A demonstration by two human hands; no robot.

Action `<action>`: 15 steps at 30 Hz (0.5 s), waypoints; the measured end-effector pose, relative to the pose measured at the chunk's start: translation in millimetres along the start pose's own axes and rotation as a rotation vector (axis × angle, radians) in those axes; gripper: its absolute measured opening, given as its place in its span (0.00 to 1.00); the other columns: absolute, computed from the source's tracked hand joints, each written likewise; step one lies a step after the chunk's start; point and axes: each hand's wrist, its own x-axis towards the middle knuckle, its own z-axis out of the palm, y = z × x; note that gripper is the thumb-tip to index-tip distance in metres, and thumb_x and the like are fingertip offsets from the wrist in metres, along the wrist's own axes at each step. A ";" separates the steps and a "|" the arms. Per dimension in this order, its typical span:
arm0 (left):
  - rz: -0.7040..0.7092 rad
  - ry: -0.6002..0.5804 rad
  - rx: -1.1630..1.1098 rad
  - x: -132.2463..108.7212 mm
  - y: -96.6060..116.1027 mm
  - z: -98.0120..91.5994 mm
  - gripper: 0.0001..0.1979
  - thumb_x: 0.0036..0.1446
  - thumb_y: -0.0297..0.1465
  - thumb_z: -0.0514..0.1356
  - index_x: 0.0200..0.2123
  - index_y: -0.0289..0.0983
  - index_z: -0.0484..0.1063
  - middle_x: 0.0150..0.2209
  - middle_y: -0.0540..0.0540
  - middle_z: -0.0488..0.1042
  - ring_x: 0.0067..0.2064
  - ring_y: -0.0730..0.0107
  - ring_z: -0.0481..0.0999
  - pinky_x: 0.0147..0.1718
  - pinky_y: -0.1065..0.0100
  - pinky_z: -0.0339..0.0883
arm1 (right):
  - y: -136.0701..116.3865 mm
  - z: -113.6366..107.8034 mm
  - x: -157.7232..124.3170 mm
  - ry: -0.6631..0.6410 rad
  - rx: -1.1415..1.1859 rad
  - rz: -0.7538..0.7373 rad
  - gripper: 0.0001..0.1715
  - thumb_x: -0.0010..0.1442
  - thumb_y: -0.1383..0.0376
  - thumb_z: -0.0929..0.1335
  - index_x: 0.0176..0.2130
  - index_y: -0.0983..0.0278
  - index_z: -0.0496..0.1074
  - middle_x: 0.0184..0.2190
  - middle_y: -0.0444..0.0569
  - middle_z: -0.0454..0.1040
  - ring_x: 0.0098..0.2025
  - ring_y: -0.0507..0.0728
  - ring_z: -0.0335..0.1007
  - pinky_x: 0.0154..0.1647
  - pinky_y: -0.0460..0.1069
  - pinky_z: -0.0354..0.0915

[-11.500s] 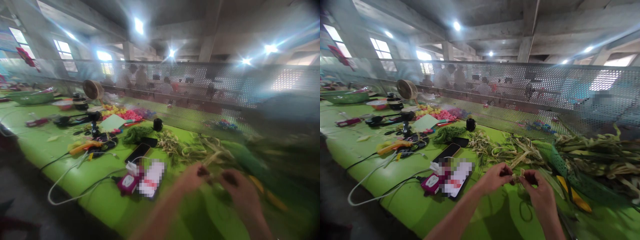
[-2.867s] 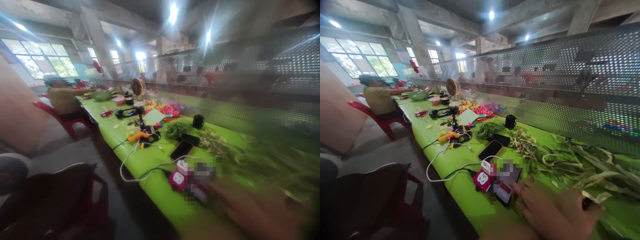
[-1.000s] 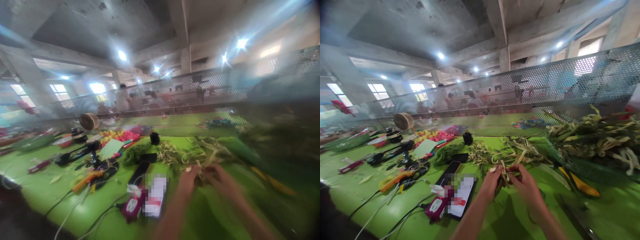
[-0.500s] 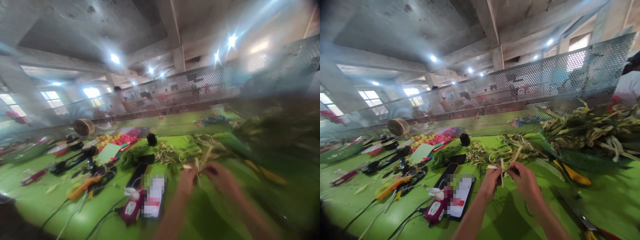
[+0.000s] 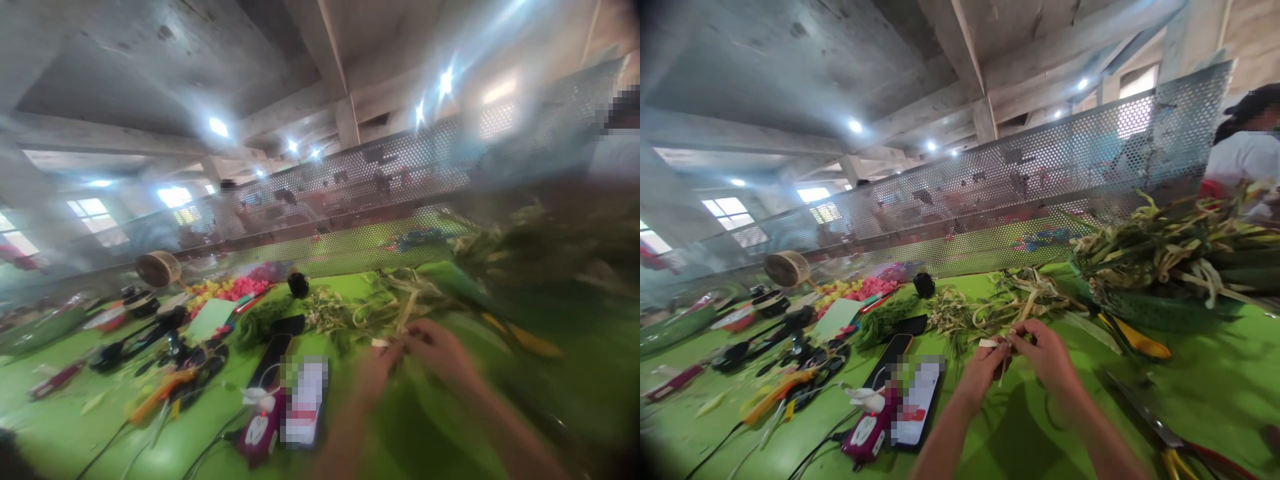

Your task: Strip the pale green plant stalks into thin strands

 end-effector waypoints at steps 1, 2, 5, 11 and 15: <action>-0.010 -0.014 -0.018 -1.1 0.8 1.4 0.18 0.53 0.46 0.57 0.33 0.36 0.71 0.27 0.50 0.68 0.31 0.70 0.64 0.35 0.69 0.59 | 0.6 0.2 -0.1 0.011 -0.004 -0.001 0.11 0.50 0.56 0.67 0.28 0.61 0.74 0.25 0.45 0.77 0.28 0.56 0.72 0.29 0.48 0.63; -0.012 -0.030 -0.033 -2.4 1.8 2.4 0.18 0.53 0.46 0.57 0.33 0.36 0.71 0.27 0.50 0.68 0.31 0.70 0.64 0.36 0.69 0.59 | 1.5 0.5 -0.3 0.027 -0.013 -0.002 0.11 0.50 0.57 0.67 0.28 0.61 0.74 0.25 0.45 0.77 0.29 0.56 0.71 0.30 0.48 0.63; 0.025 -0.077 -0.019 -6.0 5.6 3.5 0.14 0.53 0.42 0.57 0.32 0.36 0.70 0.27 0.50 0.68 0.31 0.70 0.64 0.36 0.69 0.59 | 5.2 1.5 -0.8 0.092 -0.039 -0.001 0.09 0.51 0.58 0.67 0.27 0.61 0.73 0.26 0.45 0.76 0.30 0.56 0.71 0.30 0.48 0.62; 0.009 0.007 0.184 -6.6 7.9 4.2 0.10 0.53 0.36 0.56 0.29 0.35 0.72 0.25 0.50 0.67 0.28 0.71 0.62 0.33 0.68 0.58 | 15.0 0.5 3.9 0.088 -0.051 -0.083 0.07 0.52 0.60 0.67 0.29 0.60 0.74 0.29 0.46 0.76 0.34 0.57 0.71 0.37 0.50 0.64; 0.016 0.029 0.283 -2.0 0.1 5.4 0.09 0.52 0.35 0.57 0.27 0.35 0.72 0.22 0.50 0.66 0.27 0.71 0.62 0.30 0.69 0.57 | 16.4 -0.7 9.4 -0.038 -0.114 -0.354 0.14 0.49 0.63 0.70 0.39 0.57 0.77 0.43 0.49 0.75 0.47 0.61 0.68 0.49 0.55 0.61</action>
